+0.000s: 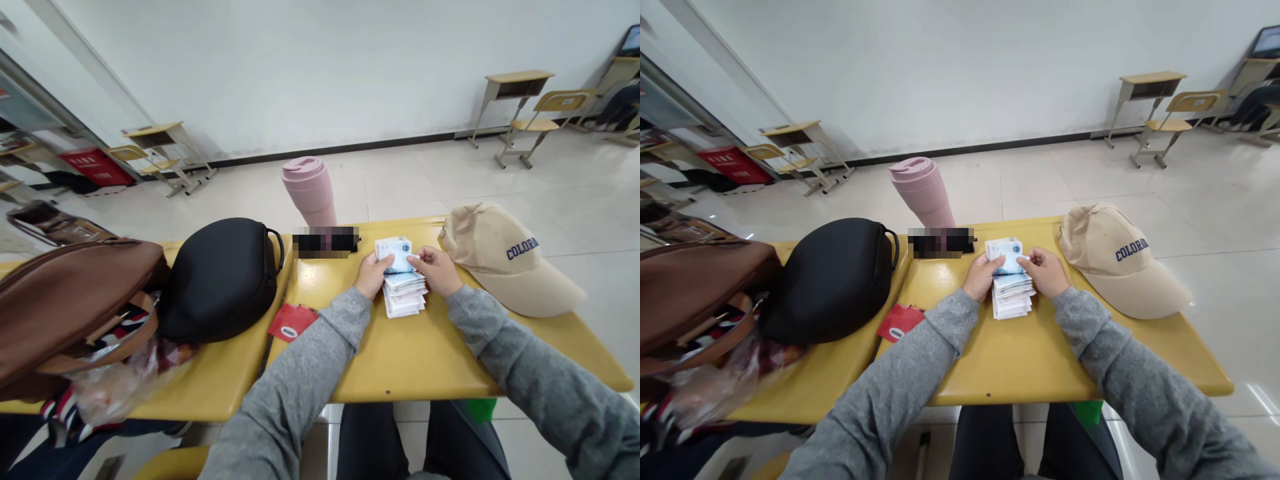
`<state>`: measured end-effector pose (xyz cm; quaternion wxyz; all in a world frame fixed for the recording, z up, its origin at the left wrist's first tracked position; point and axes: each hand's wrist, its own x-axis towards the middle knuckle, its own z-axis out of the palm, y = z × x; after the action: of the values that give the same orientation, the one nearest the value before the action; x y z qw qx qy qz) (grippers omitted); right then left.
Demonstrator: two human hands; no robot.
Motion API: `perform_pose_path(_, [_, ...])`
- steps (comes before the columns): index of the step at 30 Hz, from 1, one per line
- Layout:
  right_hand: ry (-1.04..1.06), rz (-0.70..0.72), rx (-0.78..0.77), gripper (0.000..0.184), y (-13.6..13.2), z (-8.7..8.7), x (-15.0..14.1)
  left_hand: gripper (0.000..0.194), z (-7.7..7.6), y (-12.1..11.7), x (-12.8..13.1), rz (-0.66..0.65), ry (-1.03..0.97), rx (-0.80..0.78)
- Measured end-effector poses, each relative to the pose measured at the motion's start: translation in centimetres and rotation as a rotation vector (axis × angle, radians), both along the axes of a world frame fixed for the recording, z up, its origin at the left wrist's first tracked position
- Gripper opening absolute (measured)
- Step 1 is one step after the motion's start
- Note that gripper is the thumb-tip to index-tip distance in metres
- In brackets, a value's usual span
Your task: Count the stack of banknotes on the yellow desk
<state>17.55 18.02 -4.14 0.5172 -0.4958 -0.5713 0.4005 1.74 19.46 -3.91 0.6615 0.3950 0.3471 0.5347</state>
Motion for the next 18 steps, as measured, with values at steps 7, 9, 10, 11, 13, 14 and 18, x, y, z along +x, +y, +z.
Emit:
perform_pose_path(7, [-0.012,0.005,0.037,0.031,-0.17,0.4,-0.04,0.036,0.23,-0.09,0.05,0.056,-0.02,-0.004])
perform_pose_path(9, [-0.001,0.016,0.056,0.03,-0.25,0.6,-0.08,0.036,0.17,0.02,0.02,0.082,-0.022,-0.005])
perform_pose_path(10, [0.011,0.023,0.066,0.029,-0.29,0.69,-0.1,0.037,0.1,0.09,-0.01,0.09,-0.021,-0.002])
perform_pose_path(11, [0.024,0.031,0.073,0.028,-0.34,0.78,-0.14,0.037,0.02,0.17,-0.05,0.095,-0.019,-0.001])
perform_pose_path(13, [0.051,0.05,0.079,0.026,-0.4,0.91,-0.2,0.038,-0.15,0.31,-0.12,0.101,-0.011,-0.002])
perform_pose_path(14, [0.065,0.06,0.077,0.025,-0.42,0.95,-0.23,0.038,-0.23,0.38,-0.15,0.104,-0.005,-0.002])
perform_pose_path(18, [0.113,0.086,0.053,0.024,-0.42,0.91,-0.32,0.036,-0.52,0.58,-0.2,0.102,-0.001,0.009])
